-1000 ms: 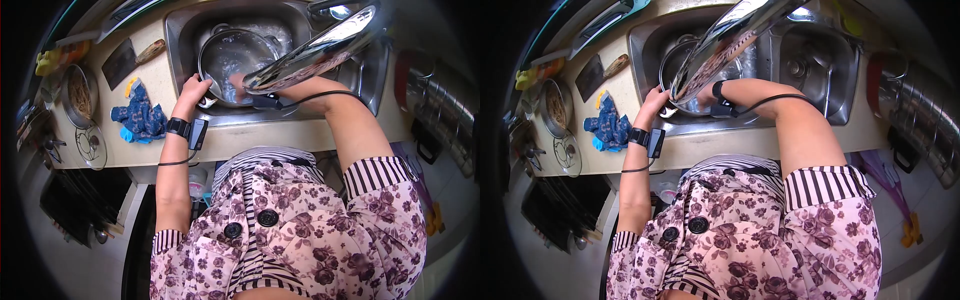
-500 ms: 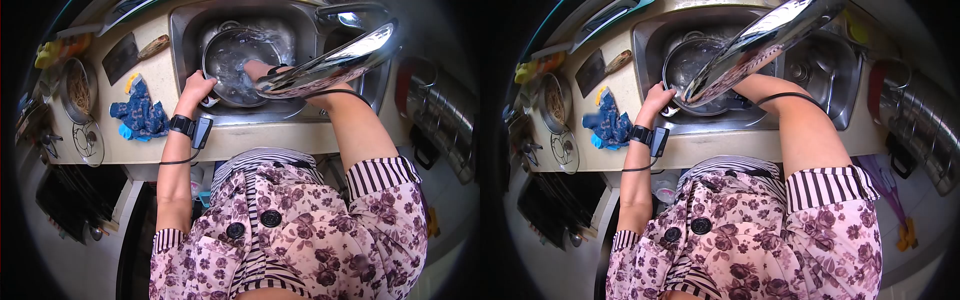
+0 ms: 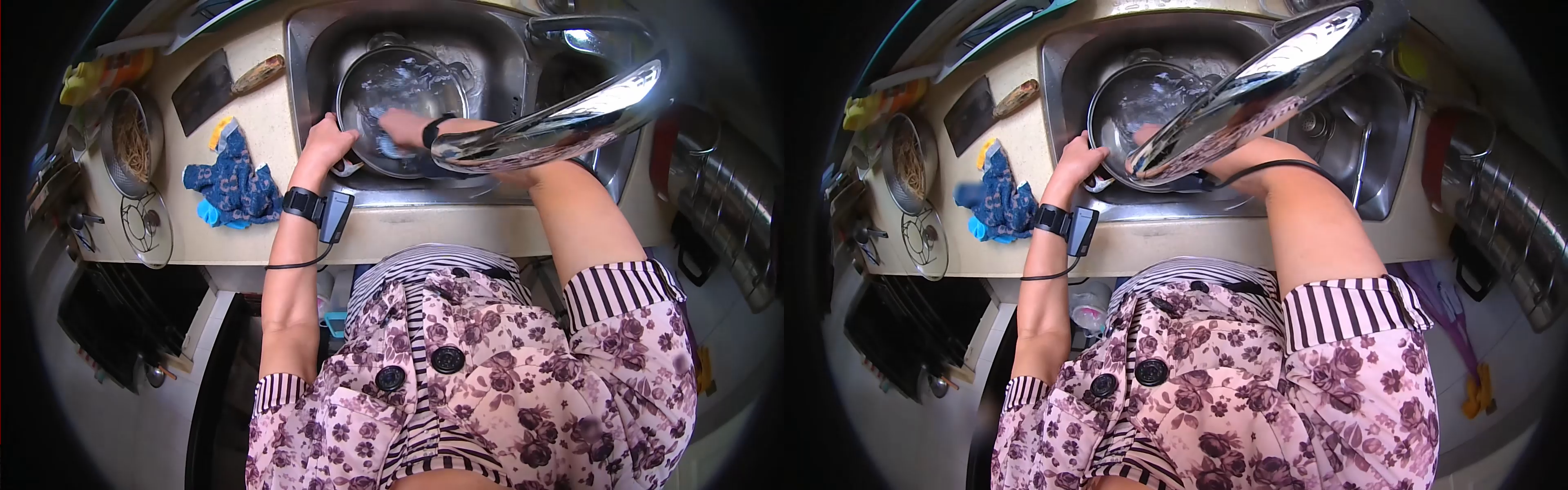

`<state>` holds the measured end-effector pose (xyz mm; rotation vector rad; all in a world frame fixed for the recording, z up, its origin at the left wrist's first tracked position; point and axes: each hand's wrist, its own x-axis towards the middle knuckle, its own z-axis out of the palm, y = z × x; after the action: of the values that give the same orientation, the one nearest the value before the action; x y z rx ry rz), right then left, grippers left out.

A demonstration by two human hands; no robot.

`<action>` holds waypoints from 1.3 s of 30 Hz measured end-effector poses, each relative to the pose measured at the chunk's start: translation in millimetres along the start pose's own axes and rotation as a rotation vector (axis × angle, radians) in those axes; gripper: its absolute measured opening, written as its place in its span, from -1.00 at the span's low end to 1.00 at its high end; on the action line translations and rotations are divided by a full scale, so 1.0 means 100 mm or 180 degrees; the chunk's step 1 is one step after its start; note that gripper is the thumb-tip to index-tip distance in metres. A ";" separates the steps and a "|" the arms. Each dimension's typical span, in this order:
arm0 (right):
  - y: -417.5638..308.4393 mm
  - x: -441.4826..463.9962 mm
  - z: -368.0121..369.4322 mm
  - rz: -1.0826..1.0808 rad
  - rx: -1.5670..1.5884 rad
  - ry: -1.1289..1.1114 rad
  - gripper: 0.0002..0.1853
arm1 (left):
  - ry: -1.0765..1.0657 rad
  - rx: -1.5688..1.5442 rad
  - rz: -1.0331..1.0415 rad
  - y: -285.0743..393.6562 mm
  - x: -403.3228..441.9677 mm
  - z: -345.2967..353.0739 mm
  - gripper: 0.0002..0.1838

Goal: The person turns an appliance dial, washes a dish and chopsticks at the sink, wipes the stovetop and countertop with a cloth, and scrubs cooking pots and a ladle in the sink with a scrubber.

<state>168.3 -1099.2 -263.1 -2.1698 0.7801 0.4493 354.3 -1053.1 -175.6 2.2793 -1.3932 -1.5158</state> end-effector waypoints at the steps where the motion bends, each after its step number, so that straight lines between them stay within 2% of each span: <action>1: 0.01 -0.21 -0.11 0.0051 0.0082 -0.0071 -0.65 | -0.0034 -0.0049 -0.0036 0.01 -0.01 0.01 -0.47; 2: -0.03 -0.38 -0.25 0.0100 0.0157 -0.0139 -0.67 | -0.0062 -0.0100 -0.0069 0.03 -0.02 0.01 -0.47; 3: 0.08 -0.20 -0.16 0.0614 -0.0155 -0.0729 -0.69 | -0.0064 -0.0095 -0.0028 0.06 -0.03 -0.01 -0.46; 6: 0.33 -0.10 0.01 0.0790 -0.0048 0.0032 -0.74 | -0.0077 -0.0050 0.0034 0.10 -0.09 -0.04 -0.45; 7: 0.31 -0.06 -0.02 0.1054 -0.0421 0.0383 -0.81 | -0.0063 -0.0017 0.0034 0.10 -0.08 -0.06 -0.44; 11: 0.50 0.27 -0.15 0.0605 -0.0337 0.0775 -0.81 | -0.0051 0.0095 0.0055 0.06 -0.04 -0.01 -0.42; 12: 0.50 0.46 -0.08 0.0783 -0.0590 0.0576 -0.80 | -0.0069 0.0120 0.0069 0.05 -0.03 0.04 -0.41; 14: 0.14 0.54 -0.11 0.0551 -0.1313 0.1223 -0.80 | -0.0052 0.0195 0.0126 -0.01 0.04 0.08 -0.41; 16: -0.07 0.55 -0.26 -0.0041 -0.0953 0.0501 -0.78 | -0.0099 0.0235 0.0124 -0.02 0.02 0.08 -0.40; 17: -0.22 0.53 -0.20 0.0050 -0.0946 0.0834 -0.76 | 0.0013 0.0271 0.0117 -0.02 0.01 0.10 -0.43; 18: -0.29 0.52 -0.07 -0.0275 -0.0877 0.1445 -0.75 | -0.0039 0.0204 0.0175 -0.07 0.06 0.11 -0.44; 20: -0.43 0.25 -0.04 -0.0920 0.0627 0.0914 -0.75 | -0.0171 0.0052 0.0281 -0.24 0.20 0.19 -0.46; 22: -0.40 0.13 0.03 -0.0909 0.0815 0.0360 -0.77 | -0.0107 0.0050 0.0282 -0.24 0.19 0.19 -0.47; 25: 0.37 0.28 0.68 -0.1675 0.0110 0.0425 -0.76 | -0.0099 0.0085 0.0145 -0.15 0.14 0.17 -0.47; 28: 0.47 -0.32 0.18 -0.0922 -0.0277 0.0594 -0.73 | -0.0040 0.0145 0.0139 -0.11 0.10 0.14 -0.55; 30: 0.51 -0.39 -0.08 -0.0352 -0.0515 0.0420 -0.71 | -0.0160 0.0149 0.0058 -0.01 0.05 0.11 -0.65; 32: 0.64 -0.25 -0.26 0.0245 -0.0715 -0.0050 -0.69 | -0.0353 0.0025 -0.0129 0.11 -0.01 0.07 -0.65; 33: 0.58 -0.27 -0.34 0.0219 -0.0972 0.0246 -0.70 | -0.0435 -0.0039 -0.0229 0.15 -0.02 0.05 -0.64; 35: 0.44 -0.32 -0.47 0.0164 -0.1469 0.0860 -0.72 | -0.0139 0.0133 0.0035 0.11 -0.03 0.09 -0.63; 36: 0.44 -0.30 -0.45 0.0153 -0.1355 0.0609 -0.69 | -0.0003 0.0229 0.0163 0.08 -0.04 0.10 -0.62; 39: 0.45 -0.30 -0.39 0.0129 -0.1031 -0.0154 -0.60 | -0.0291 -0.0028 -0.0131 0.03 -0.01 0.12 -0.60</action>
<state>118.5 -1140.7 -246.8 -2.4330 0.7677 0.6865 343.8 -1049.5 -179.7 2.2744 -1.3661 -1.6547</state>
